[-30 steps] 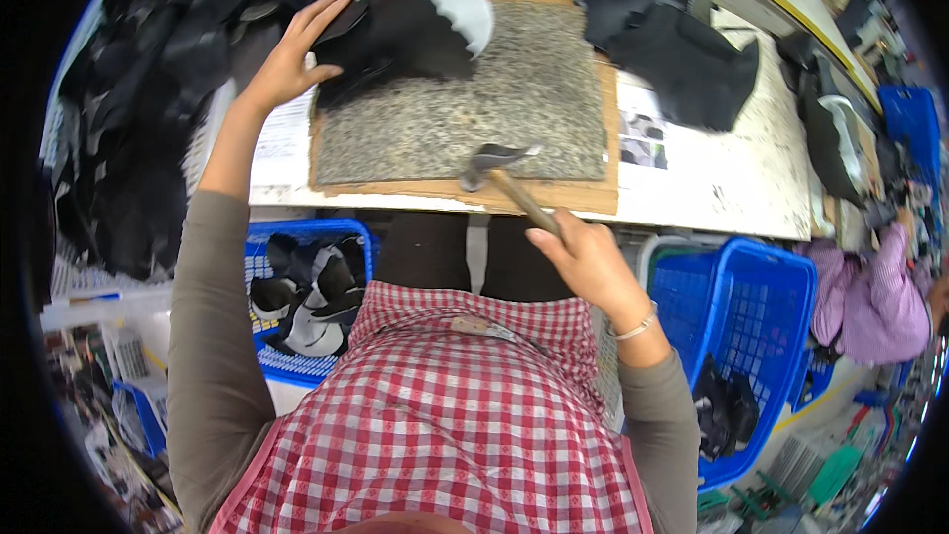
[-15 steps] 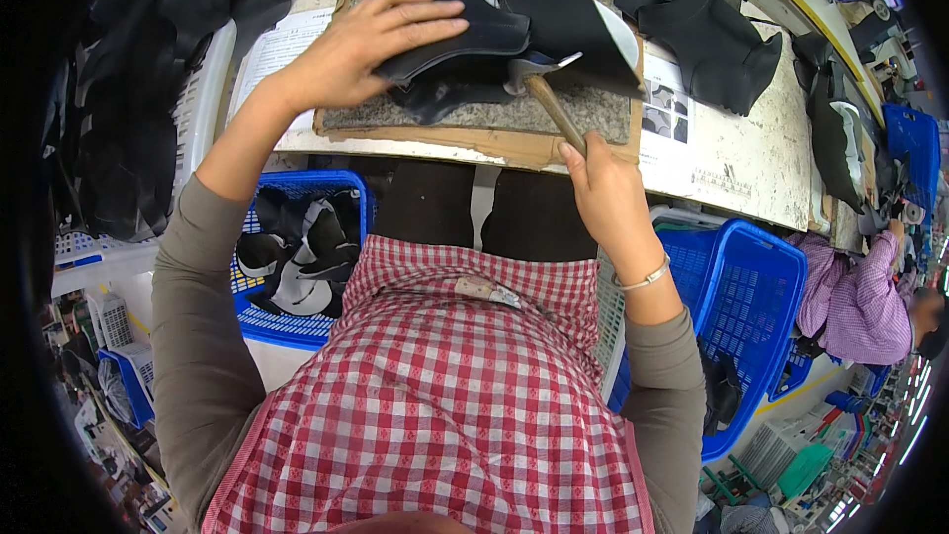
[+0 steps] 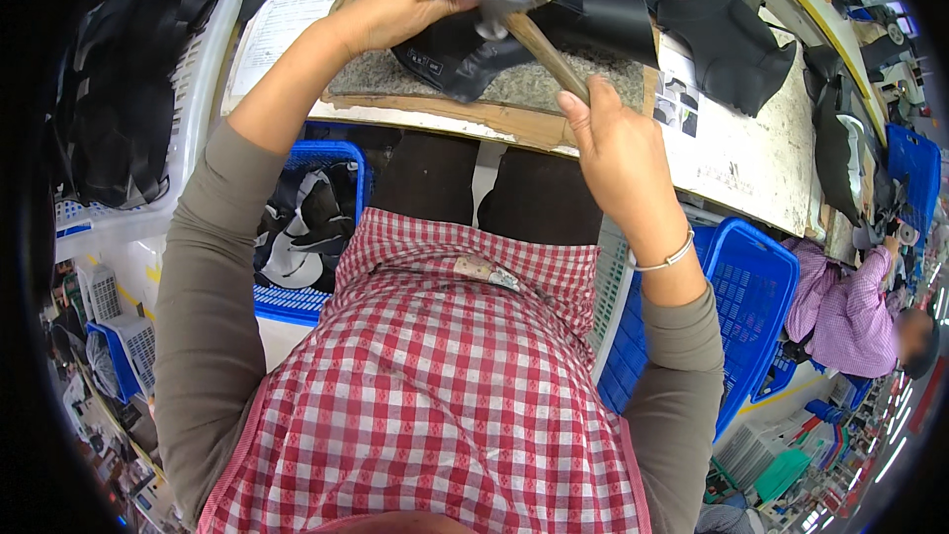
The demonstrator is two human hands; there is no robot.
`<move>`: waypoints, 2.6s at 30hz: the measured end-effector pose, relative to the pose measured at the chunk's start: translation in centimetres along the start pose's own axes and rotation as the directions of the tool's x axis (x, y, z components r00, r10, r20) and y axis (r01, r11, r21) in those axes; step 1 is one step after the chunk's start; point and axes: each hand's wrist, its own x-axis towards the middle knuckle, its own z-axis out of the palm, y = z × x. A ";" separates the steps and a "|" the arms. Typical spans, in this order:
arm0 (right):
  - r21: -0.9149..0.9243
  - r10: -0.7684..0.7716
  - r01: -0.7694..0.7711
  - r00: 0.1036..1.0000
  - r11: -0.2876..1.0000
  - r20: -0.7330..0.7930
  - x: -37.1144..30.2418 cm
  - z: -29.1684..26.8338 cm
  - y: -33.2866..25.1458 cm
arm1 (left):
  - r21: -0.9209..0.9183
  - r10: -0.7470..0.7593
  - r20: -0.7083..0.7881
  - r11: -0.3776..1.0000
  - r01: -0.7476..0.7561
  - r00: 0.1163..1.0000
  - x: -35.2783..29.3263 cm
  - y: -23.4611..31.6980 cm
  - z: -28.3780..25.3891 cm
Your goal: The person repeatedly picks up black shoe parts from a white basket, places them on a work surface, and uses a hammer-like tool to tap and flatten them. Later, the person uses a small knife to trim edges of the parts. Trimmed pieces are placed into a blue basket.
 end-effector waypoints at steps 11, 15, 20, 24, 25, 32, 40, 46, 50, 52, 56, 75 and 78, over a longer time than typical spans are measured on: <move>-0.067 -0.060 0.064 0.996 0.996 0.062 1.5 2.2 -0.9 | -0.366 -0.022 -0.021 0.931 0.012 1.000 0.3 -0.8 -0.4; -0.080 -0.092 0.105 0.984 0.991 0.150 1.7 2.3 -0.8 | -0.396 -0.069 0.045 0.915 0.081 0.997 0.6 -0.8 -1.1; 0.004 0.026 -0.026 0.999 1.000 0.028 0.9 2.9 -0.9 | -0.354 -0.065 -0.013 0.934 0.056 0.998 0.5 -0.2 -0.8; 0.041 -0.124 0.119 0.981 0.992 0.152 -1.3 5.0 -0.2 | -0.557 -0.095 -0.123 0.830 0.011 0.988 -0.7 1.6 -0.7; 0.064 -0.166 0.159 0.980 0.985 0.112 -2.0 5.2 0.2 | -0.281 0.015 -0.018 0.959 -0.019 1.000 -1.5 1.7 -1.5; 0.281 0.053 -0.059 0.998 0.958 0.029 -5.6 1.1 2.3 | 0.111 -0.243 -0.519 0.931 0.347 0.819 -26.7 3.2 -3.3; -0.105 -0.179 0.154 0.938 0.982 -0.298 2.4 7.2 7.3 | 0.661 -1.000 -0.007 -0.009 0.750 -0.006 -56.6 4.1 7.6; -0.114 0.416 -0.414 0.909 0.903 -0.005 4.9 4.7 16.1 | 0.085 -0.812 -0.268 0.515 0.853 0.518 -44.8 5.1 7.5; 0.106 0.426 -0.447 0.887 0.888 0.177 5.1 5.1 19.4 | -0.047 -0.632 -0.514 0.697 0.716 0.580 -31.5 2.5 1.5; 0.322 0.436 -0.452 0.891 0.832 0.126 4.6 5.4 19.3 | -0.166 -0.629 -0.550 0.727 0.666 0.549 -25.8 0.9 -1.3; 0.074 0.247 -0.235 0.925 0.969 -0.288 3.9 4.6 15.1 | -0.265 -0.590 -0.540 0.796 0.545 0.600 -15.5 -4.5 -4.1; -0.293 0.319 -0.360 0.930 0.886 -0.181 -1.7 2.5 15.3 | -0.854 -0.854 -0.519 0.516 0.064 -0.033 8.1 -24.9 -11.2; -0.328 0.262 -0.380 0.899 0.865 -0.350 -4.8 0.8 16.9 | -0.799 -0.796 -0.578 0.597 0.076 0.178 1.2 -19.7 -11.4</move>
